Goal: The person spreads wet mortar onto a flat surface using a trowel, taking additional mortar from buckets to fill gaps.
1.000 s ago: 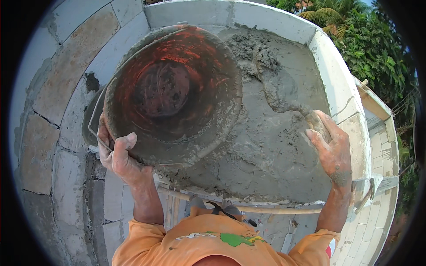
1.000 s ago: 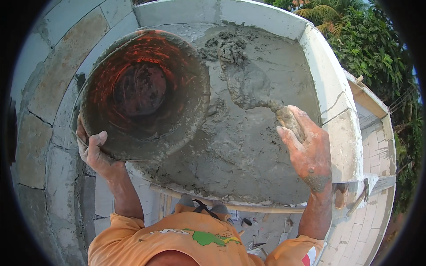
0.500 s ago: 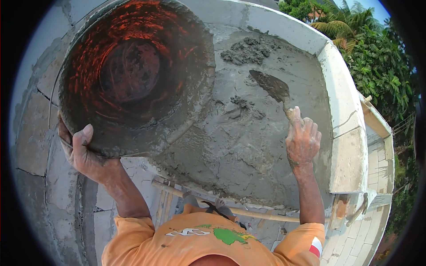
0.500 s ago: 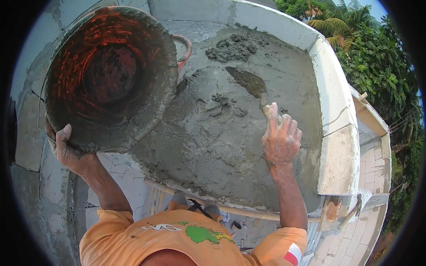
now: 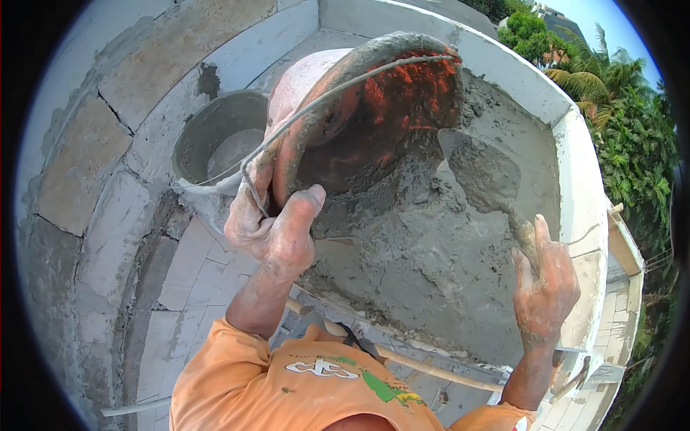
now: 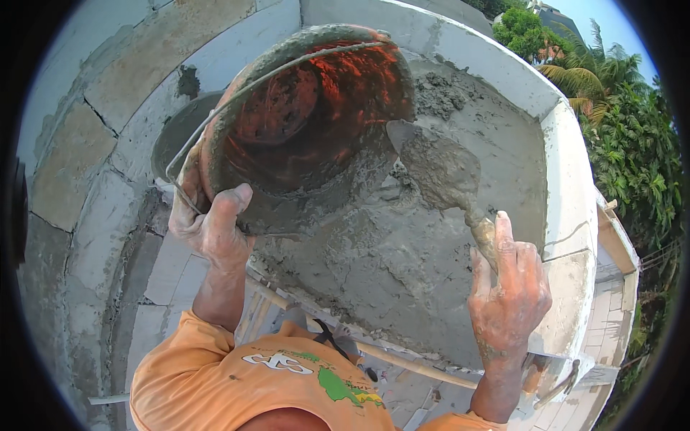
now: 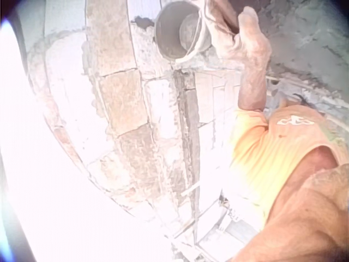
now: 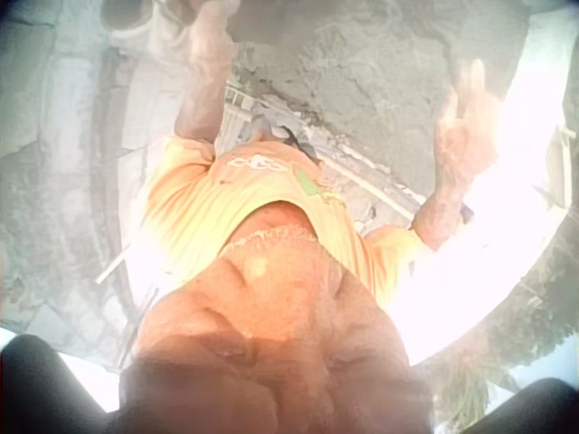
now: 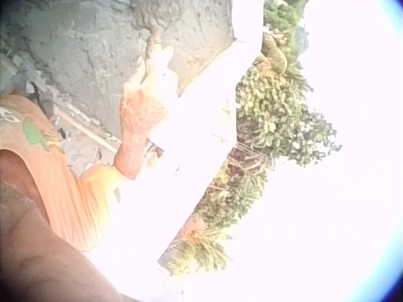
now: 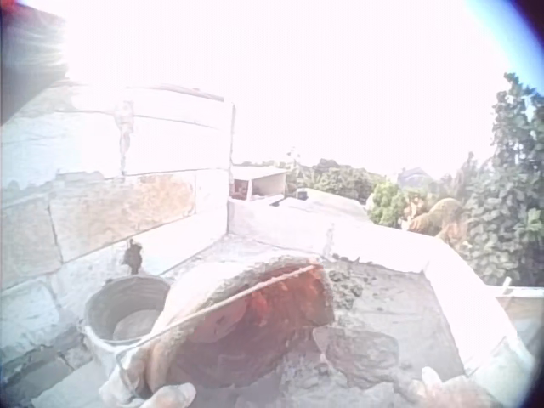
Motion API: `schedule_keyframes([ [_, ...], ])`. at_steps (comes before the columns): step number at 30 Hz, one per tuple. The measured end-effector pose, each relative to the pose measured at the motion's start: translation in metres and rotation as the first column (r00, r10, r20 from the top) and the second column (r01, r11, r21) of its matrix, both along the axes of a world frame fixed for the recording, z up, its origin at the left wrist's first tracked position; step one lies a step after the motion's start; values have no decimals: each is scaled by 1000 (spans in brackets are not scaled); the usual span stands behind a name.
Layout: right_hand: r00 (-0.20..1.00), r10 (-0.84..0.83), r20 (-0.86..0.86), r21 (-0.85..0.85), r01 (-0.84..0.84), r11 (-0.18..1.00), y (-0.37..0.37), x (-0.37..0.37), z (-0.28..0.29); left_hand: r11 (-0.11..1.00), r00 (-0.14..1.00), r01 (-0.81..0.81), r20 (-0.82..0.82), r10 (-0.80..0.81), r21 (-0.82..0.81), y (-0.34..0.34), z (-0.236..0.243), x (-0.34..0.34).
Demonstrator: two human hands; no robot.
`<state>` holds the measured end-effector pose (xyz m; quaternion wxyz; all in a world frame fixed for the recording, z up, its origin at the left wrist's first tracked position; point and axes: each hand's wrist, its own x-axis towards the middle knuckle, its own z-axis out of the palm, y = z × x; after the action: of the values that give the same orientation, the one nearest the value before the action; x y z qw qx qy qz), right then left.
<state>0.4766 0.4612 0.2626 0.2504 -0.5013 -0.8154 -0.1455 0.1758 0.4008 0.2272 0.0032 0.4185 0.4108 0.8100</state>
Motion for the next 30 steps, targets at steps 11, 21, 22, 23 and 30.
schedule_keyframes([
  [11,965,131,229,-502,2,865,24,-40,-35,991,833,133,-544,-102,17,53,-23,13],
  [21,915,71,-397,-817,-388,427,25,-41,-23,993,888,113,-446,-113,-27,76,-45,9],
  [22,899,97,-426,-786,-421,453,24,-40,-22,995,909,95,-405,-99,-30,73,-46,4],
  [23,879,133,-458,-751,-463,471,23,-41,-19,997,910,71,-408,-78,-32,69,-45,0],
  [30,898,-133,-420,-680,-214,701,8,19,14,988,989,149,-18,-150,-47,53,-22,-11],
])
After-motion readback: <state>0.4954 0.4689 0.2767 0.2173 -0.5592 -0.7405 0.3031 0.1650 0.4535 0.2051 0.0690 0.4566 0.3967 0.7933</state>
